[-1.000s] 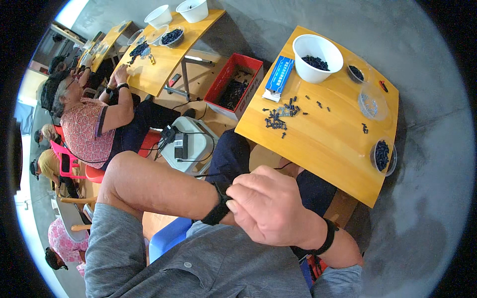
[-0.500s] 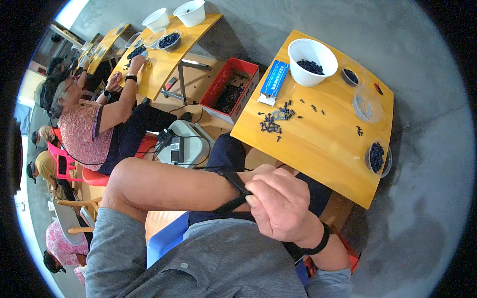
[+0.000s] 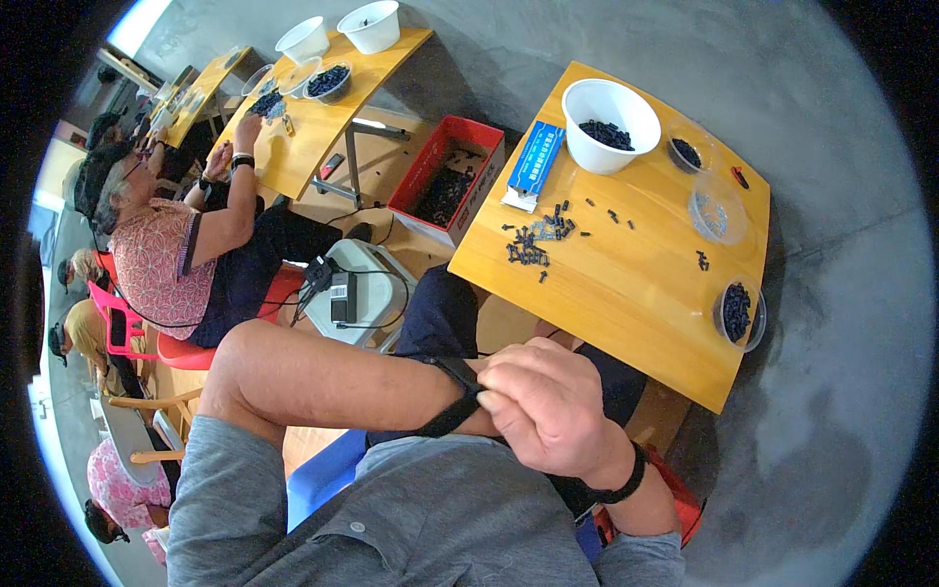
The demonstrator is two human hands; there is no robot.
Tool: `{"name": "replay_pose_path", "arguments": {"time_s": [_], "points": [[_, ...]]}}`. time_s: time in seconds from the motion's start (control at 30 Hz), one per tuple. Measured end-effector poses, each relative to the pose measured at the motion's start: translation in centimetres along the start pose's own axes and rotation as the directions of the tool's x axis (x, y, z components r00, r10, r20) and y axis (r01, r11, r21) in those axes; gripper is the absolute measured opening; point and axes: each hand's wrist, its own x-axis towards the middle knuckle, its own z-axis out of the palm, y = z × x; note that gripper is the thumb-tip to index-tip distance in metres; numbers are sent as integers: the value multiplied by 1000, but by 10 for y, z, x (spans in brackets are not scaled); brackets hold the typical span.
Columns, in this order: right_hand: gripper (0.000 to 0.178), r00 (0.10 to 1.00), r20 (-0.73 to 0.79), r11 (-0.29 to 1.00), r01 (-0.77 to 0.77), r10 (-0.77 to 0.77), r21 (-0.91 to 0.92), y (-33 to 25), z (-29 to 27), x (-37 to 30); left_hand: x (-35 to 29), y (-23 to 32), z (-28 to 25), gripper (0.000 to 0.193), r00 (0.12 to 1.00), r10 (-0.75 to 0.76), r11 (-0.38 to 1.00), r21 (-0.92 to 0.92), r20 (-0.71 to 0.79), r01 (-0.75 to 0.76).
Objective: Assembling small black and yellow plastic components at a work table in a factory setting.
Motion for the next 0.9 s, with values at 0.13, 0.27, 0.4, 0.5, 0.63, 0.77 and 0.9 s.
{"name": "replay_pose_path", "arguments": {"time_s": [0.13, 0.27, 0.4, 0.5, 0.63, 0.77, 0.9], "points": [[12, 997, 42, 998, 60, -61, 21, 4, -1, -1, -6, -5, -21, 24, 988, 111, 992, 48, 105, -117], [18, 999, -15, 999, 40, -40, -29, -1, 0, 0, -21, 0, -27, 20, 932, 300, 932, -145, -202, -331], [25, 996, 41, 985, 81, -75, -154, -8, 18, 4, -11, -4, -20, 20, 904, 350, 891, -210, -245, -402], [24, 996, 7, 978, 93, -93, -185, -10, 17, -1, -7, -6, -14, 19, 884, 360, 856, -273, -297, -440], [20, 993, 15, 961, 116, -116, -251, -17, 19, 0, -9, -12, -9, 19, 861, 340, 809, -349, -377, -472], [18, 973, -32, 907, 203, -230, -369, -25, 19, -3, -10, -12, -5, 19, 839, 318, 763, -407, -442, -503], [20, 946, 117, 810, 320, -302, -492, -28, 19, -2, 32, 0, 17, 18, 814, 276, 697, -477, -511, -536]]}}
